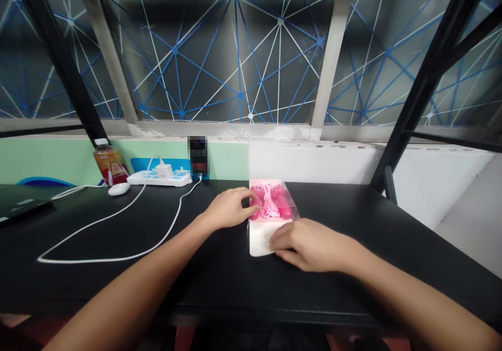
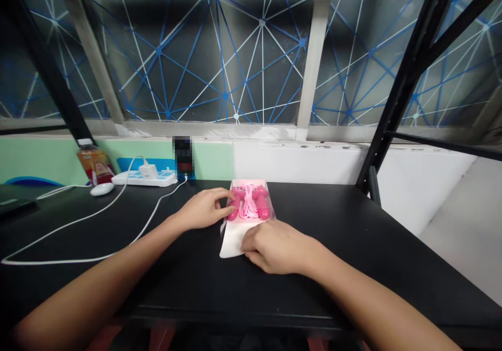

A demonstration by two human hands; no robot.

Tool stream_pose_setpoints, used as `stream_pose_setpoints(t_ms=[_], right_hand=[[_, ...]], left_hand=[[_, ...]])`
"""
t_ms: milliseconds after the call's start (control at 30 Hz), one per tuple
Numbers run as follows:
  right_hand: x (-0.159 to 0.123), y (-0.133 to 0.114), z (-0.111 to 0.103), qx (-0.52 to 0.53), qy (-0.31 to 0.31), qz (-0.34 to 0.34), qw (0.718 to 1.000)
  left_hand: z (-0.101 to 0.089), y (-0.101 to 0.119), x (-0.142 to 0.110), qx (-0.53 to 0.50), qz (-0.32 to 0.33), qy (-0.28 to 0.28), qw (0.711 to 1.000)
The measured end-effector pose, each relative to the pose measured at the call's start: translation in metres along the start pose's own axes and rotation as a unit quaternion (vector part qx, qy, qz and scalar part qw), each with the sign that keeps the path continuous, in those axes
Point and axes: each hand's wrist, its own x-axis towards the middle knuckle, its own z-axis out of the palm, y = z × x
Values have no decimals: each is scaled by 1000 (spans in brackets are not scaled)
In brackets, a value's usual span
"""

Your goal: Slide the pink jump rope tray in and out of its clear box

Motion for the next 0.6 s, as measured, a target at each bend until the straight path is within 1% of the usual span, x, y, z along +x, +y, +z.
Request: stream_pose_setpoints(t_ms=[67,133,267,333,433,500,533,567,600], right_hand=[[-1,-3,-1,40,-18,-20,999],[-4,-8,-3,112,-46,-41,992],[-11,-15,1,246,-110,-71,960],[-13,-16,3,286,-124,-79,947],[-15,-12,-1,319,-138,-81,934],[-18,-5,-9,320,-127,-62,937],[-19,1,-14,316,-102,-41,942],[-20,6,-17,291,-47,-7,956],[-21,13,-19,245,16,40,969]], left_hand=[[2,2,2,9,-43,28,999],[4,2,6,10,-81,46,996],[12,-2,20,7,-134,57,989],[19,-6,27,8,-136,57,989],[30,-15,33,-3,-102,50,994],[33,-19,33,-18,-66,42,997],[32,-20,31,-22,-50,46,997],[29,-20,28,-20,-38,54,998],[25,-19,25,-13,-29,67,997]])
